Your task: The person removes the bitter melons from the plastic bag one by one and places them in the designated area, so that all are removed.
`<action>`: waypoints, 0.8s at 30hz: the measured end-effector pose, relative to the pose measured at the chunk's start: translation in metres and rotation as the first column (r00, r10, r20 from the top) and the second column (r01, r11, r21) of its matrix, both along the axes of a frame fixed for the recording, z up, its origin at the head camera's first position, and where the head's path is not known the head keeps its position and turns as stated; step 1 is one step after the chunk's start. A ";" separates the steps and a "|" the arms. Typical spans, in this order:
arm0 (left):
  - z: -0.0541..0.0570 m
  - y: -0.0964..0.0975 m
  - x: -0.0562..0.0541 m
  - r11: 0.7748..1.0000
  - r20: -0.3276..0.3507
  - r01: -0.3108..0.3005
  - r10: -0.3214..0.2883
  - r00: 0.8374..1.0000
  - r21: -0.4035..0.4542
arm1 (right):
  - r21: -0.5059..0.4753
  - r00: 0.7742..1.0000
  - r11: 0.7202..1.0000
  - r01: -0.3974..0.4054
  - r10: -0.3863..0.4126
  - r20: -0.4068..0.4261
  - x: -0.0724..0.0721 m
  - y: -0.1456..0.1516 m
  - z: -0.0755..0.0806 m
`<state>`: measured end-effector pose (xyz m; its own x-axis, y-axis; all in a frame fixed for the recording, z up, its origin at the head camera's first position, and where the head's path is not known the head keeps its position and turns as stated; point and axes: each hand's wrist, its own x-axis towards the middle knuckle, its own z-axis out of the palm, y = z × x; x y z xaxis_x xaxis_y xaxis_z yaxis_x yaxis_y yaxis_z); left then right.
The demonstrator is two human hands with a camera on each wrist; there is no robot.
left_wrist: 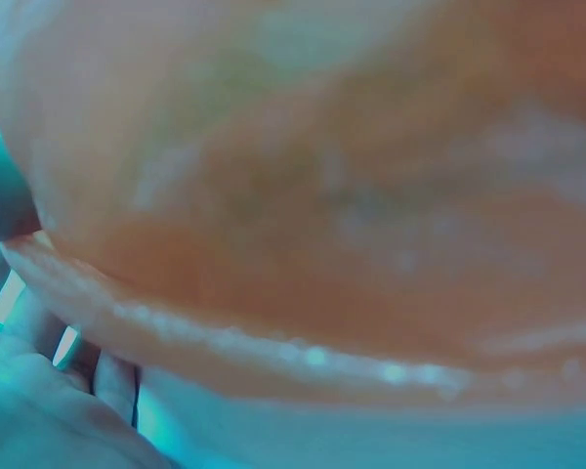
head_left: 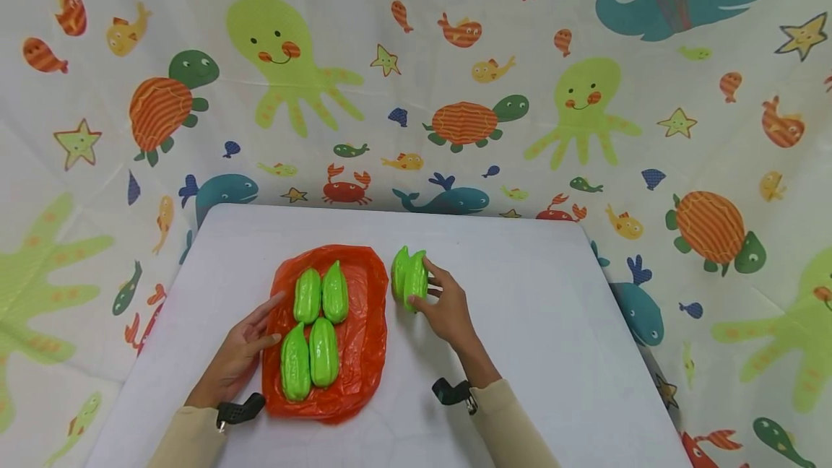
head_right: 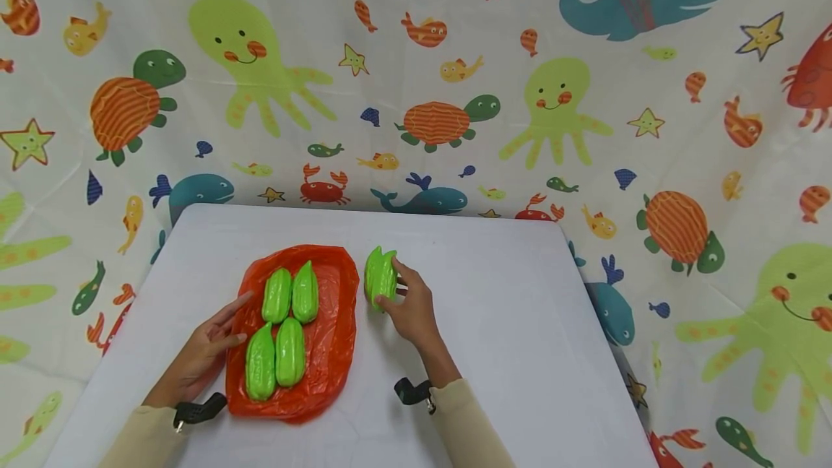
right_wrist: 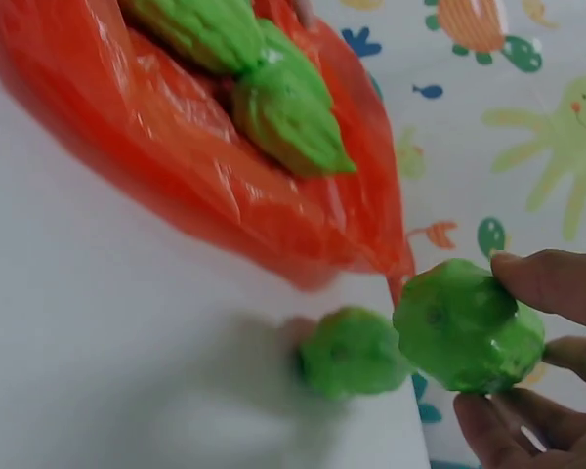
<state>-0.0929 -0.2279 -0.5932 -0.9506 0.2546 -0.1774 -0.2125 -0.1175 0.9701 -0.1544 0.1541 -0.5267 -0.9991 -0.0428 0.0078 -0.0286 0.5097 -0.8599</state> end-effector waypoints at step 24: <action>0.000 0.000 0.000 1.000 -0.002 -0.001 0.001 1.000 0.023 | 0.073 0.990 0.997 0.027 -0.037 0.139 -0.048 0.042 -0.032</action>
